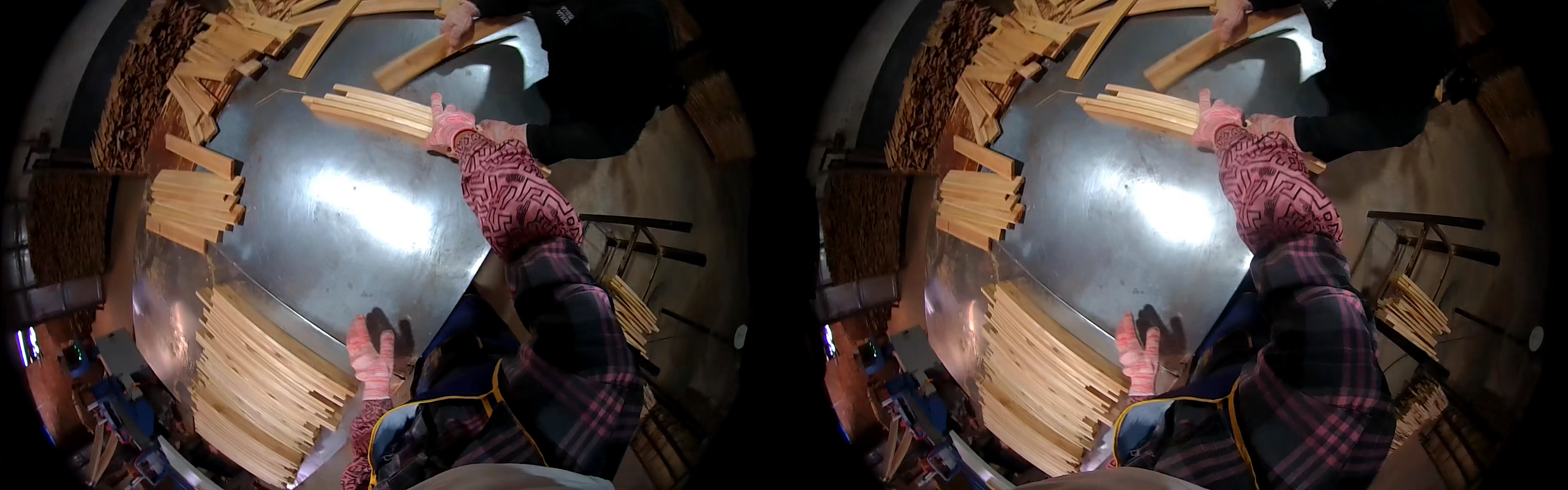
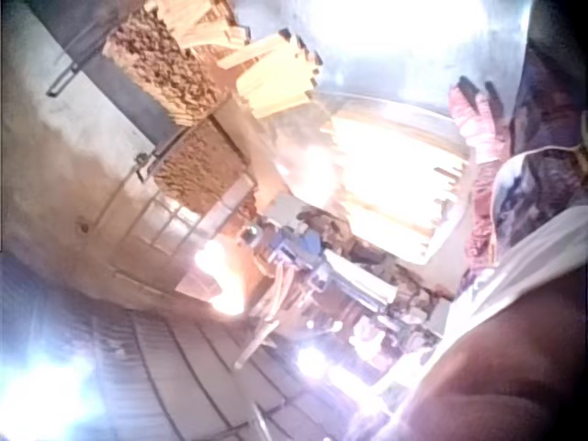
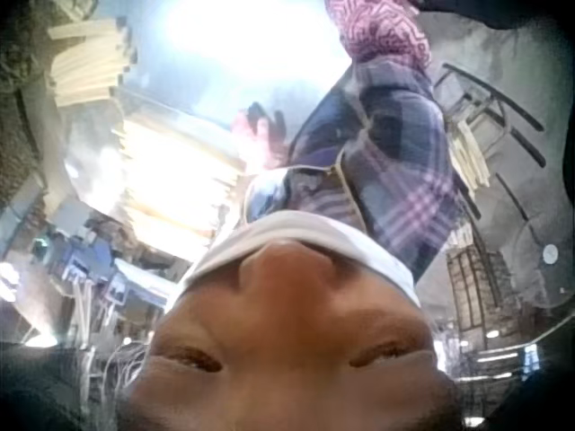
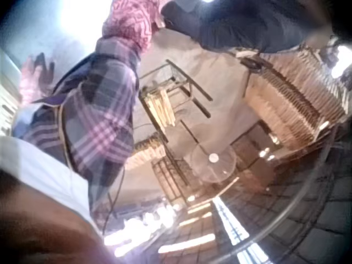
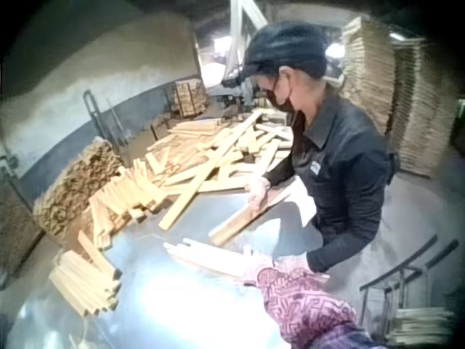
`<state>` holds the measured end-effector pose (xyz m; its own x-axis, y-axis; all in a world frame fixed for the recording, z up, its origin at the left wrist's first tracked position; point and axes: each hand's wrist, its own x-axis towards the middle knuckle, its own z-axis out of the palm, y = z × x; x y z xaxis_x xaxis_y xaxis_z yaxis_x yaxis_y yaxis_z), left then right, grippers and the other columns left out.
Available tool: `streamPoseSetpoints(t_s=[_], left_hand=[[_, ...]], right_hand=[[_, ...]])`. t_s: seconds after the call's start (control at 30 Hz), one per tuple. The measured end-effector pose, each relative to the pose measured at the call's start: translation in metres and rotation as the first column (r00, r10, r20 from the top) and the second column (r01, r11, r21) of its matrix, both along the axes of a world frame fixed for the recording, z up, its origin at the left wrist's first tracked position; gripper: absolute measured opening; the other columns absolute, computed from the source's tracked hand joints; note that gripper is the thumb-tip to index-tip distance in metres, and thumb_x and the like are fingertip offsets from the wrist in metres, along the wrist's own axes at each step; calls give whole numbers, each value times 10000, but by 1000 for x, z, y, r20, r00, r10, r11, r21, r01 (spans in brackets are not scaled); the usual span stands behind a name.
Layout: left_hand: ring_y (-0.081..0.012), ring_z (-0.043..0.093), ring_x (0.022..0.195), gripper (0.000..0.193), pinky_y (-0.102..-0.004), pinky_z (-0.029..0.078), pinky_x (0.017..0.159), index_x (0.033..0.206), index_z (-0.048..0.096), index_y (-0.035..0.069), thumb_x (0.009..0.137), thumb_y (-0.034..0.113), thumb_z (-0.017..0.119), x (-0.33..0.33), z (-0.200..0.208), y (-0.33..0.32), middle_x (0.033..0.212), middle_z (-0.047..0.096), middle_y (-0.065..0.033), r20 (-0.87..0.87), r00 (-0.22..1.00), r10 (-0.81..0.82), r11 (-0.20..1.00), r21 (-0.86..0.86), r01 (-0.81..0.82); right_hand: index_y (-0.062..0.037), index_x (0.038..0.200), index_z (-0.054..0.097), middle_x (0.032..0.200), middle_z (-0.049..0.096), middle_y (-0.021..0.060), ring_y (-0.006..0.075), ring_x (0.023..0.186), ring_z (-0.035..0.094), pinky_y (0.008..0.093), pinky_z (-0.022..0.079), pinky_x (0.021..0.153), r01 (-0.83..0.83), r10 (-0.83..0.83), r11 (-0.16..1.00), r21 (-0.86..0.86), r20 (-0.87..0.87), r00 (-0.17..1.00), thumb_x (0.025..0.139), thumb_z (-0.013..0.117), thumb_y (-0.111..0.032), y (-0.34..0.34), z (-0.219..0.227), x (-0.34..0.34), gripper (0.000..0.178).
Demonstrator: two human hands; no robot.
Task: The person gathers stacks of thin wooden slats from a metal table and places them onto a conveyor belt. They then walk to a control panel, open the door, and adjust internal settings. The person returns to the conveyor to monitor the wood as it moves through the machine.
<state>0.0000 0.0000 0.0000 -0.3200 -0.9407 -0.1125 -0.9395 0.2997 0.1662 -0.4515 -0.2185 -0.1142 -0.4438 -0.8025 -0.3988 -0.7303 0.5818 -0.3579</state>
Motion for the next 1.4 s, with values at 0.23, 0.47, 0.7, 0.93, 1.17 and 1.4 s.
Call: streamPoseSetpoints(t_s=[0.23,0.47,0.7,0.93,1.17,1.4], left_hand=[[-396,556,1163,609,-438,465,1020,1396,500,34,865,216,737,-157,-92,47,1303,579,-216,-438,895,78,989,149,-14],[-340,508,1295,639,-378,373,1112,1477,431,77,954,392,617,-199,-25,52,1410,527,-199,-325,630,705,531,831,-166],[-260,631,1101,594,-468,531,958,1330,567,49,939,488,647,-195,-43,3,1239,650,-121,-119,-354,928,226,933,281],[-254,611,1157,830,-315,493,951,1497,344,-33,896,399,720,-150,-71,-23,1326,597,-199,-471,624,624,727,642,-243],[-271,534,1253,767,-317,421,1035,1524,336,17,960,479,573,-144,-101,38,1424,520,-191,-370,370,852,423,903,-73],[-190,570,1080,750,-303,451,939,1557,291,73,972,421,607,-138,-136,42,1332,555,-99,-428,250,869,472,868,-154]], right_hand=[[-88,1581,93,1367,533,244,352,1270,535,417,421,1062,-163,155,956,242,54,987,747,750,-491,81,2,-105,1135],[-38,1562,207,1419,510,258,329,1327,488,352,349,1110,-149,81,988,49,655,751,706,706,-674,147,-1,21,1177],[19,1335,573,1328,596,204,246,1221,573,343,386,1083,112,-84,993,34,872,482,849,658,-594,118,50,93,787],[-43,1245,647,1188,687,140,296,1106,638,376,487,980,-136,32,986,97,688,725,971,509,-481,132,45,111,535],[-88,1272,639,1244,663,142,310,1165,606,356,449,1010,-310,432,900,-305,542,720,973,457,-370,186,-36,82,450],[-46,1278,643,1054,708,80,134,885,638,274,504,821,-88,67,996,-29,882,466,963,540,-506,196,-24,74,567]])
